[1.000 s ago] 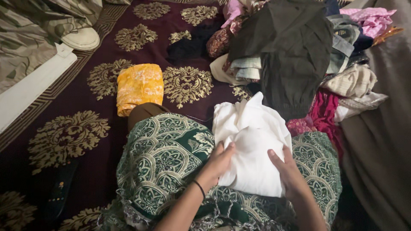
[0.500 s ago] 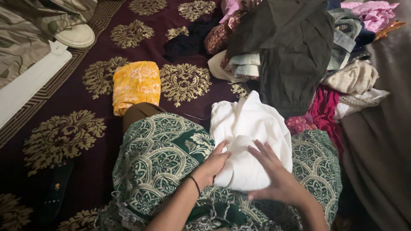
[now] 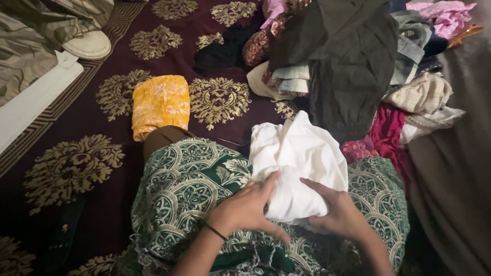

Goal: The person folds a yellow patterned cloth, a white shirt, and a pair of dark trousers on a patterned rug. Each item is smoothed, folded into a compact rectangle, and placed on the floor beside the previous one.

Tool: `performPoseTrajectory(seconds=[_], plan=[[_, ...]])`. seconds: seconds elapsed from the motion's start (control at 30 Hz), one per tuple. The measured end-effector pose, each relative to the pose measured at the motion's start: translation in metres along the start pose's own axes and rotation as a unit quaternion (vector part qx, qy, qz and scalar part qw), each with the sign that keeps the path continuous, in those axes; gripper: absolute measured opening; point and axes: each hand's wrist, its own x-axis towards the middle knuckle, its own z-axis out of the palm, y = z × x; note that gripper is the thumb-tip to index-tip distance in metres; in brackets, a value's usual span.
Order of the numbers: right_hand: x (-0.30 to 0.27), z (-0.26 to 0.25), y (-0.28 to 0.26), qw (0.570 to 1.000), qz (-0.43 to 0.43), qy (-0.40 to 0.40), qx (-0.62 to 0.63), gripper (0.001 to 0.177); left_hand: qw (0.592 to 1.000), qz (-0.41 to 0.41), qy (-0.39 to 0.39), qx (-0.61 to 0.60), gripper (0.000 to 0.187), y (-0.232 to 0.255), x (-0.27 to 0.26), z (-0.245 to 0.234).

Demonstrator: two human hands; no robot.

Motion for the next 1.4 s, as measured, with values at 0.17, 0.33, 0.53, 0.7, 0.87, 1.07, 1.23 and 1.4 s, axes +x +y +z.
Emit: performPoseTrajectory(seconds=[0.17,0.33,0.53,0.7,0.87,1.07,1.23,1.4], plan=[[0.02,-0.014,0.004,0.997,0.05,-0.045,0.045,0.088,0.99,-0.036,0.115,0.073,0.102,0.003,0.013,0.008],[0.055,-0.02,0.027,0.996,-0.031,-0.075,0.046,0.079,0.992,-0.027,0.112,0.045,0.068,-0.009,0.032,0.003],[0.099,-0.029,0.045,0.995,-0.026,-0.095,0.028,0.075,0.985,-0.169,0.045,0.015,0.07,-0.026,0.07,0.003],[0.112,-0.024,0.045,0.995,0.027,-0.05,0.084,0.073,0.98,-0.186,0.073,0.007,0.083,-0.06,0.103,0.008],[0.117,-0.021,0.042,0.999,0.02,0.039,0.024,0.067,0.97,-0.225,0.087,0.016,0.076,-0.083,0.119,0.011],[0.125,0.0,0.044,0.974,-0.046,0.216,0.051,0.06,0.95,-0.288,0.12,-0.018,0.074,-0.077,0.126,0.008],[0.129,0.026,0.045,0.905,-0.155,0.339,-0.205,0.017,0.903,-0.039,0.4,0.151,0.05,-0.071,0.128,0.026],[0.126,0.041,0.057,0.919,-0.109,0.296,-0.234,0.024,0.935,0.067,0.323,0.13,0.016,-0.068,0.121,0.053]])
